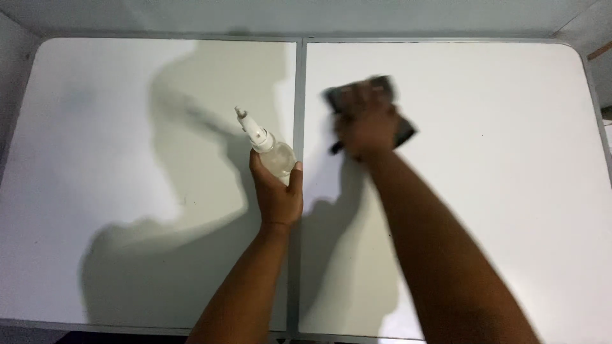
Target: Cleaning a white folding table by spraying cleaning liquid and wiping with a cloth
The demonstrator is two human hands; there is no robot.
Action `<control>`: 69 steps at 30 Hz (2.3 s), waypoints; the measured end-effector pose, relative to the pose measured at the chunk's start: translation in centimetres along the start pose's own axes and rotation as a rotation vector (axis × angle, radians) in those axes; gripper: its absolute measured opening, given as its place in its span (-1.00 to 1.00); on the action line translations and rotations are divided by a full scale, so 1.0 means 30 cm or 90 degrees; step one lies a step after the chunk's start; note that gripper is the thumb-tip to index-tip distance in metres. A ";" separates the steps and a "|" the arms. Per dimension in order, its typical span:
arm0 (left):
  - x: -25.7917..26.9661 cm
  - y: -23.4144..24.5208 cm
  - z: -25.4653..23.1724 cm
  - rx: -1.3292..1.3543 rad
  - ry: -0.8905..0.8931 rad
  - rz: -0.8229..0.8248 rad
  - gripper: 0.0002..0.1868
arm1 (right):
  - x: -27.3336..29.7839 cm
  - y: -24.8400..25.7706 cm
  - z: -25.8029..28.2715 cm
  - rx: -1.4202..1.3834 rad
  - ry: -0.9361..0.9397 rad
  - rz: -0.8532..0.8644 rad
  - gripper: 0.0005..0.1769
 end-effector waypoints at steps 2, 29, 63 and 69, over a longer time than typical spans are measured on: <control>-0.014 0.012 -0.002 0.010 0.003 -0.002 -0.12 | 0.033 0.003 0.142 0.035 0.050 -0.009 -0.29; -0.003 -0.013 -0.026 -0.068 -0.039 0.010 -0.08 | 0.287 0.165 -0.319 0.022 -0.336 0.015 -0.43; -0.002 -0.015 0.017 -0.109 -0.065 -0.009 -0.06 | 0.472 -0.081 -1.246 -0.014 -0.392 -0.014 -0.26; -0.003 -0.024 -0.078 -0.124 -0.034 0.002 -0.15 | 0.305 -0.101 -0.855 0.015 -0.277 0.004 -0.32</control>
Point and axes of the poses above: each hand's wrist, its own x-axis away from the middle knuckle, its own y-axis out of the back of the hand, z = x × y, the point moved 7 cm from there along -x, towards the middle knuckle, and after that the axes turned 10 degrees about x, right-handed, at the moved point
